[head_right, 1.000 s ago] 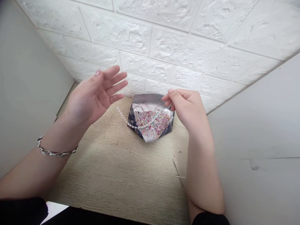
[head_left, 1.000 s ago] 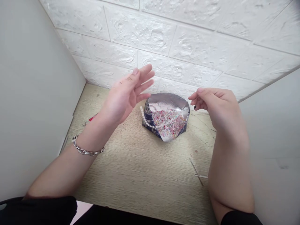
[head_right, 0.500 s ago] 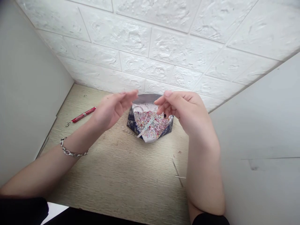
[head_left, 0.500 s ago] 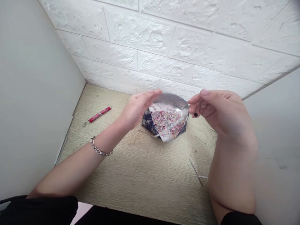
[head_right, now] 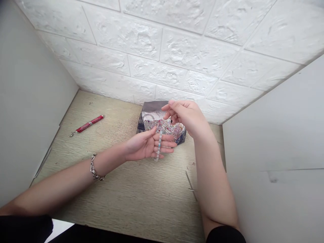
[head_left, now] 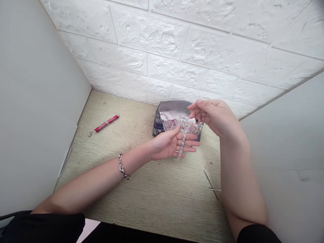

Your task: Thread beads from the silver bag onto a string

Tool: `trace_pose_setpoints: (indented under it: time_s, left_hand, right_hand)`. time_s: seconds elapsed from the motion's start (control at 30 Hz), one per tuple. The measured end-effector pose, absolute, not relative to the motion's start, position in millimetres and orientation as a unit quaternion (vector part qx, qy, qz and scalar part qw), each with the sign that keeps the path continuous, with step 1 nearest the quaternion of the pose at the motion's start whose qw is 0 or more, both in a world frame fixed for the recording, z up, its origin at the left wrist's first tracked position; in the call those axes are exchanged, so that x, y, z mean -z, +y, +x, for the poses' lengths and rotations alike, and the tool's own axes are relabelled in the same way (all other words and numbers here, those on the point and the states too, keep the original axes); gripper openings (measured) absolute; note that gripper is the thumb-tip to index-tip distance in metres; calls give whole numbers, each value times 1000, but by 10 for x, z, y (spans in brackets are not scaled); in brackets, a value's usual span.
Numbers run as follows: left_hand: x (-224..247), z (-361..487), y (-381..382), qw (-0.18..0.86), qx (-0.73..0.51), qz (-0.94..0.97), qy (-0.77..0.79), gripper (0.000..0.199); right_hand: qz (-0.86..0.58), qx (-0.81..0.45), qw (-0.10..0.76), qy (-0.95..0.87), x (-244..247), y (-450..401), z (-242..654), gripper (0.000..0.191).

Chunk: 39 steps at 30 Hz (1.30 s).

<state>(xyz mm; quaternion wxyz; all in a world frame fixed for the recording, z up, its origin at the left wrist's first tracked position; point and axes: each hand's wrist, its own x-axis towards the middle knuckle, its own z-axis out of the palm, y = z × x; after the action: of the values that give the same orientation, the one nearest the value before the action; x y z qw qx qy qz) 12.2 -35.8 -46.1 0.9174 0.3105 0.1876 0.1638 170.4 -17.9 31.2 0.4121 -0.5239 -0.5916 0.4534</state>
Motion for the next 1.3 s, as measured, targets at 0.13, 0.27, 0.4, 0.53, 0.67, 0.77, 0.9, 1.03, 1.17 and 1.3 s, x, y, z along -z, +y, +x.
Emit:
trace_pose_setpoints:
  time_s: [0.13,0.27,0.4,0.53,0.67,0.77,0.9,1.03,1.17,1.3]
  left_hand:
    - [509,113,-334,926,-163,284,186,54]
    - [519,112,-327,928,-170,272,188,53]
    - [533,112,-326,929,-174,264,193,50]
    - [559,112,-324,930,-179,257,191,48]
    - [551,121,-331,926,-178,270,194,49]
    - [503,118,-314,896,-209,319,229,48]
    - [367,20,-206,793,-258,478,275,48]
    - [147,-220,-46,543,-258,709,369,52]
    - [-65,-487,64,154,-199,835,489,52]
    - [-194,-705,114,32,-101,803,587,54]
  right_hand:
    - [-586,-384,372,-608,-215,-75,1713,27]
    - [-626,-332,331,-623,-169,-28,1727,27]
    - [-633,-331,302,-631,-152,-16,1739,27]
    - [-614,-331,302,-650,-198,-59,1720,27]
    - [-587,-318,325,-670,-322,-165,1690,27]
    - [-584,-286,347,-676,-410,-246,1692,26]
    - [-585,-231,384,-675,-456,-303,1744,27]
    - [-602,-205,398,-661,-450,-284,1819,28]
    - [-647,-194,385,-630,-425,-210,1897,29]
    - [-712,-129,315,-615,-375,-141,2016,29]
